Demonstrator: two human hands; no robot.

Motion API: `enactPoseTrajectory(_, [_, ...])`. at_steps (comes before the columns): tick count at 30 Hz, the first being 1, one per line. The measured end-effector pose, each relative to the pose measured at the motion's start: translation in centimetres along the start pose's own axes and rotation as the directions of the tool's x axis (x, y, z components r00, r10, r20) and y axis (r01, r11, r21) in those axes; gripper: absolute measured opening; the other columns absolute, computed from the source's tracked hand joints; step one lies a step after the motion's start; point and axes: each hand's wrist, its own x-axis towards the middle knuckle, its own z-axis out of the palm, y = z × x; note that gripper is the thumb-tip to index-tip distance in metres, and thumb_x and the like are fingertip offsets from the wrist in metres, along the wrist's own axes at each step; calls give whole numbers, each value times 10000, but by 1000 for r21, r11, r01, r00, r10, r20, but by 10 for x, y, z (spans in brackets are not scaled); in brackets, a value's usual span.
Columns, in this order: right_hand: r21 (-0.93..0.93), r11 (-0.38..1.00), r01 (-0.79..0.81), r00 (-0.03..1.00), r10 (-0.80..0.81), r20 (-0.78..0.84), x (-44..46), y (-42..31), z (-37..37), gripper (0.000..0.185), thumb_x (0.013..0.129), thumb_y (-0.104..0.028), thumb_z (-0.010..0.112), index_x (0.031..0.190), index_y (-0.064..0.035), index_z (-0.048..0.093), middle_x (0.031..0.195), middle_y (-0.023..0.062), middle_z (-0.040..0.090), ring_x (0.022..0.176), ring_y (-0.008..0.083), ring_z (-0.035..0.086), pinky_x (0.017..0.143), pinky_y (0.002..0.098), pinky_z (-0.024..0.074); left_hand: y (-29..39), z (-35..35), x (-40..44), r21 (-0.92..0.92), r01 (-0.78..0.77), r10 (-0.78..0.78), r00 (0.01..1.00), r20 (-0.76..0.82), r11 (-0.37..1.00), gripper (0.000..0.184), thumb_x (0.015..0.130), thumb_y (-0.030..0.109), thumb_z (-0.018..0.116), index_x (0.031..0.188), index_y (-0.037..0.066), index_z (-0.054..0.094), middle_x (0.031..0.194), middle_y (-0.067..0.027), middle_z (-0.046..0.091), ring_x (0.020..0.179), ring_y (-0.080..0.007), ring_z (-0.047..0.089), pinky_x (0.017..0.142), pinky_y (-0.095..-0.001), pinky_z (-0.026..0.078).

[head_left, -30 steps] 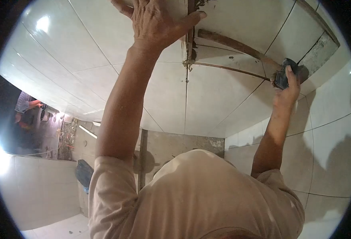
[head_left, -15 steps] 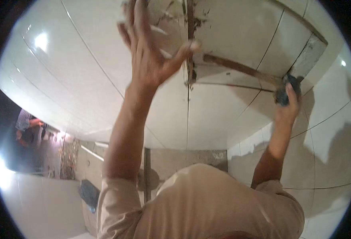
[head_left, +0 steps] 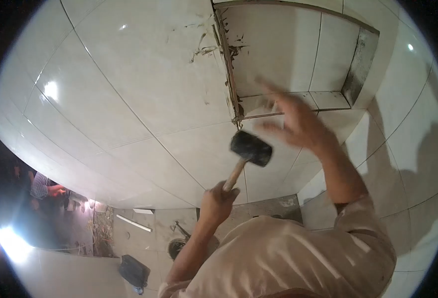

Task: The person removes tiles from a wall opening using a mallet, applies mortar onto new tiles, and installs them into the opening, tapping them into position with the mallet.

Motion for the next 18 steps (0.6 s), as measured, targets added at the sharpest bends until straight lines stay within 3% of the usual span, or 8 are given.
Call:
enactPoseTrajectory(2, [-352,935,44,987,-96,-131,49,-6,-21,823,882,-27,703,1598,-219,347,1165,39,684,765,185,641,738,329,600,-36,-2,-20,-36,78,-77,997,5,996,317,927,273,711,1104,10,712,700,-212,658,617,-295,656,623,-421,504])
enactPoseTrajectory(5, [-428,893,138,950,-241,-198,104,1,-35,877,900,48,618,1597,-387,312,1002,8,643,664,184,573,679,318,602,-96,2,-52,-67,222,-225,974,-35,973,340,918,298,713,1068,-7,709,677,-197,641,594,-259,607,618,-412,490])
enactPoseTrajectory(8, [-746,659,97,990,17,143,127,-20,-58,766,891,14,597,1596,-155,351,816,96,620,591,219,583,512,352,534,-178,19,-93,59,380,-374,923,-86,923,373,885,327,731,1046,-9,713,694,-179,648,638,-248,635,638,-406,495])
enactPoseTrajectory(10, [-844,490,217,948,-313,62,133,1,-52,908,881,9,607,1633,-339,235,653,40,537,426,154,476,353,319,434,-215,30,-119,-76,450,-456,877,-153,890,398,849,346,748,1002,-19,714,716,-168,662,698,-253,673,674,-407,506])
enactPoseTrajectory(14, [-822,494,284,909,-412,67,124,8,-45,900,868,23,600,1610,-384,292,647,45,498,451,158,458,377,308,456,-215,31,-163,-55,623,-625,773,-109,780,403,832,338,749,995,-29,715,769,-191,691,767,-277,709,724,-418,525])
enactPoseTrajectory(16, [-862,408,301,902,-416,118,115,22,-37,917,864,23,598,1591,-450,302,648,40,486,447,154,406,389,303,479,-242,42,-184,-65,684,-687,720,-99,726,412,837,330,744,1017,-38,706,809,-205,705,826,-296,721,748,-429,529])
enactPoseTrajectory(17, [-855,416,310,903,-410,128,109,27,-32,917,864,23,598,1591,-450,302,648,40,486,447,154,406,389,303,479,-246,43,-188,159,723,-714,690,-116,673,404,851,315,738,1040,-40,705,838,-209,713,855,-297,719,767,-434,527])
enactPoseTrajectory(18, [-845,398,357,864,-483,138,104,30,-27,819,874,1,618,1564,-368,379,638,32,470,456,156,390,392,318,467,-242,43,-192,159,731,-725,680,-108,663,404,851,315,738,1040,-40,705,838,-209,713,855,-297,719,767,-434,527])
